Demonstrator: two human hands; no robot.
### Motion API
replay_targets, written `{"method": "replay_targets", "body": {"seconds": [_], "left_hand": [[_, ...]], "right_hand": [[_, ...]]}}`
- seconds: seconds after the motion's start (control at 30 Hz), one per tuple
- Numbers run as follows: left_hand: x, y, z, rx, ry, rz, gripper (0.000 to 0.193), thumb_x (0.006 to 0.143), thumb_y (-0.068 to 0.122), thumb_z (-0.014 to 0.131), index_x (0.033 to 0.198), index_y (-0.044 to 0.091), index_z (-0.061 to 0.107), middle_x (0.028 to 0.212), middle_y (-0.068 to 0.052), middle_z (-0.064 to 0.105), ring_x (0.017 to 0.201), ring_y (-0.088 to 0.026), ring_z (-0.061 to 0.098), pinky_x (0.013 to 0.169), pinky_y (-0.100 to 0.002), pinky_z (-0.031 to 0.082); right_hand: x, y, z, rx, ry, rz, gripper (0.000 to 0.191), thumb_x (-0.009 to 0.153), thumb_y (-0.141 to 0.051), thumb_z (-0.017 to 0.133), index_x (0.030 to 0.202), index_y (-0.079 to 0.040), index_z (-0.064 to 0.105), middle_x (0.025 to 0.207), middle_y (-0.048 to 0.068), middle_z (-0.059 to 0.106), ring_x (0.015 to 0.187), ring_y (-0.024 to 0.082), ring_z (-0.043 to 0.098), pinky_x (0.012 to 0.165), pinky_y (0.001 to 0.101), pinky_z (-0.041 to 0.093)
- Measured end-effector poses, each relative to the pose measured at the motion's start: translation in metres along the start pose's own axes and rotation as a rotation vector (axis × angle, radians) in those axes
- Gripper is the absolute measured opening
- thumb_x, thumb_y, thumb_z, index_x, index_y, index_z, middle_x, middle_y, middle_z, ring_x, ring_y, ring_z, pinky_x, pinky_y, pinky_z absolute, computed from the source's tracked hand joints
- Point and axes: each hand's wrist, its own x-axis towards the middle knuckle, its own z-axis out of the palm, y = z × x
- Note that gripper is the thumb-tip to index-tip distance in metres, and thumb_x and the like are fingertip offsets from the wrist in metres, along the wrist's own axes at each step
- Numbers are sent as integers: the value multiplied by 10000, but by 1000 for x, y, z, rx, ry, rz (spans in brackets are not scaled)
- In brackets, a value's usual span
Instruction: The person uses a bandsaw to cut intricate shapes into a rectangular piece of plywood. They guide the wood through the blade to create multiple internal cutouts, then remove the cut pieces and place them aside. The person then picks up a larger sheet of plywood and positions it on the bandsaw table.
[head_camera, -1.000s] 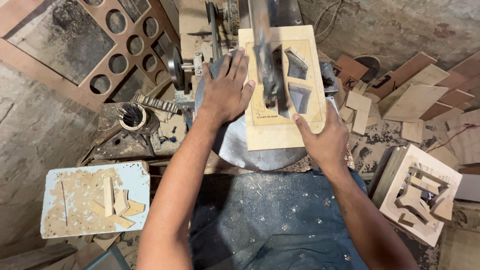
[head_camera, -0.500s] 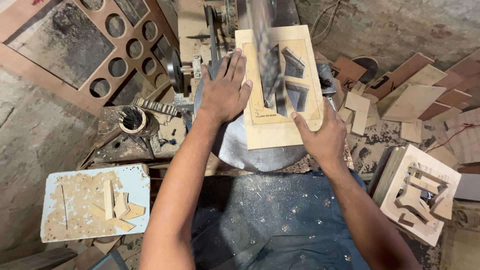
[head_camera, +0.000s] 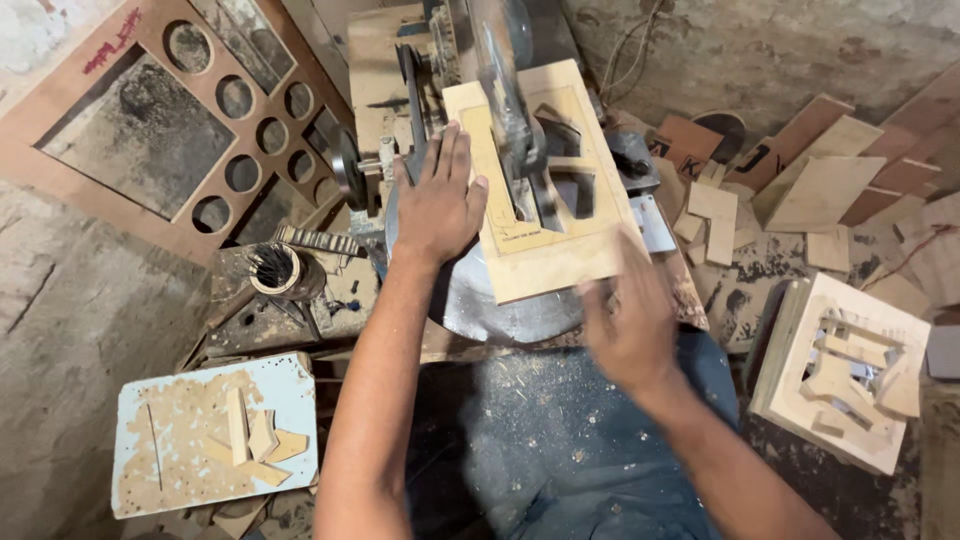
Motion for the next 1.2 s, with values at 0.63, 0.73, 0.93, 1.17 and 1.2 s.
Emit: {"method": "replay_targets", "body": {"seconds": [0.63,0.73,0.93,1.17,1.2], "left_hand": [[-35,-2,-6,88,1,-149,789,1072,545,287,1590,-50,259,1686,-220,190,1531,-414,236,1209,-664,41],[-45,-2,-8,127,36,-137,792,1079,554,291,1575,-64,290,1674,-250,221,1500,-457,267,1202,-674,37],[-65,5,-17,223,128,-134,779,1074,551,347,1547,-69,364,1611,-274,344,1473,-492,323,1200,-673,12],[-97,18,-40,290,131,-135,817,1014,561,475,1476,-112,456,1493,-290,495,1435,-441,392,1217,-686,9],[-102,19,-42,286,138,-127,816,1004,557,489,1466,-114,463,1478,-290,504,1431,-439,397,1214,-687,14]], "right_hand": [[18,8,24,-96,-330,-130,884,1006,-605,473,1540,86,341,1605,311,329,1531,445,260,1255,528,182],[29,17,27,-207,-360,-191,895,1017,-612,459,1543,99,323,1601,322,313,1525,454,235,1232,544,159],[44,24,27,-172,-399,-159,832,1022,-587,450,1515,78,361,1614,308,323,1525,446,233,1244,514,162],[56,22,34,-223,-393,-115,666,995,-377,504,1460,97,455,1594,312,365,1528,441,263,1251,544,180],[58,22,37,-225,-392,-100,674,995,-364,502,1483,99,449,1574,310,374,1524,445,267,1247,558,182]]}}
